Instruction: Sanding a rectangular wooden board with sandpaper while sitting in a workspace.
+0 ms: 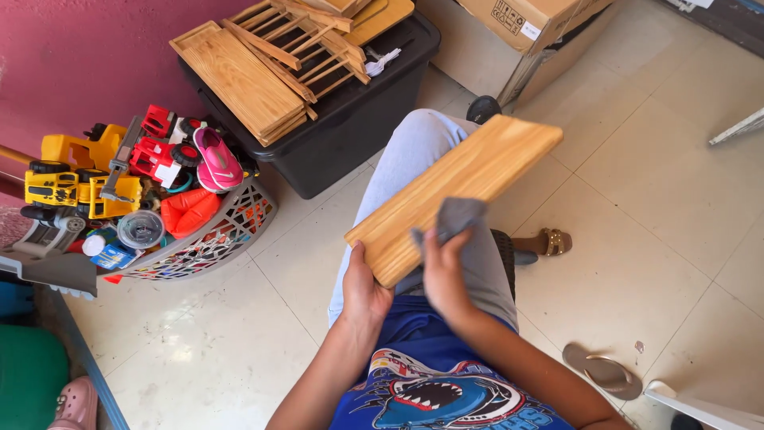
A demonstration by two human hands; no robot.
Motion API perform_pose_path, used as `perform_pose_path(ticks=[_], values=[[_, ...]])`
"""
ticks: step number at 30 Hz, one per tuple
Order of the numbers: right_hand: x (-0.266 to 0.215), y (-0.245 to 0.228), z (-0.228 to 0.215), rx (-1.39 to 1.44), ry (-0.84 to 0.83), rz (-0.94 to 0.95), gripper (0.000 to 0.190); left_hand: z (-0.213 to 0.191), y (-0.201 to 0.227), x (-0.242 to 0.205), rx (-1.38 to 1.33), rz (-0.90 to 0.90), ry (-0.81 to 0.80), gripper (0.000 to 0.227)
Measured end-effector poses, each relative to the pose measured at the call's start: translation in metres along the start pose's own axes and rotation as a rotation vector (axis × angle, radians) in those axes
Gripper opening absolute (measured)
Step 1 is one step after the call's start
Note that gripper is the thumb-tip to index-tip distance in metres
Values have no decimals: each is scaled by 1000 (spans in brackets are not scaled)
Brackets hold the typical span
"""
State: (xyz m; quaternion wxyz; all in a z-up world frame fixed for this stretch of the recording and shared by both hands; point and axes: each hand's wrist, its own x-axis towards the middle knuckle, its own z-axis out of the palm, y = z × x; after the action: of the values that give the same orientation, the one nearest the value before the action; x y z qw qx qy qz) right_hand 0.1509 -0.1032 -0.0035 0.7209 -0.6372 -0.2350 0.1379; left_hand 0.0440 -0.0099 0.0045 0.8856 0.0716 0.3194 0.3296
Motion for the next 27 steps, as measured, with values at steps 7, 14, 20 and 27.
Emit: perform_pose_path(ticks=[7, 14, 20, 27], values=[[-49, -15, 16, 310, -353, 636, 61, -4, 17, 4, -46, -66, -35, 54], [-35, -49, -25, 14, -968, 716, 47, 7, 27, -9, 270, 222, -44, 45], [26, -73, -134, -152, -1072, 193, 26, -16, 23, 3, 440, 458, -143, 34], [128, 22, -232, -1141, 99, -63, 62, -36, 12, 20, 515, 574, -161, 34]])
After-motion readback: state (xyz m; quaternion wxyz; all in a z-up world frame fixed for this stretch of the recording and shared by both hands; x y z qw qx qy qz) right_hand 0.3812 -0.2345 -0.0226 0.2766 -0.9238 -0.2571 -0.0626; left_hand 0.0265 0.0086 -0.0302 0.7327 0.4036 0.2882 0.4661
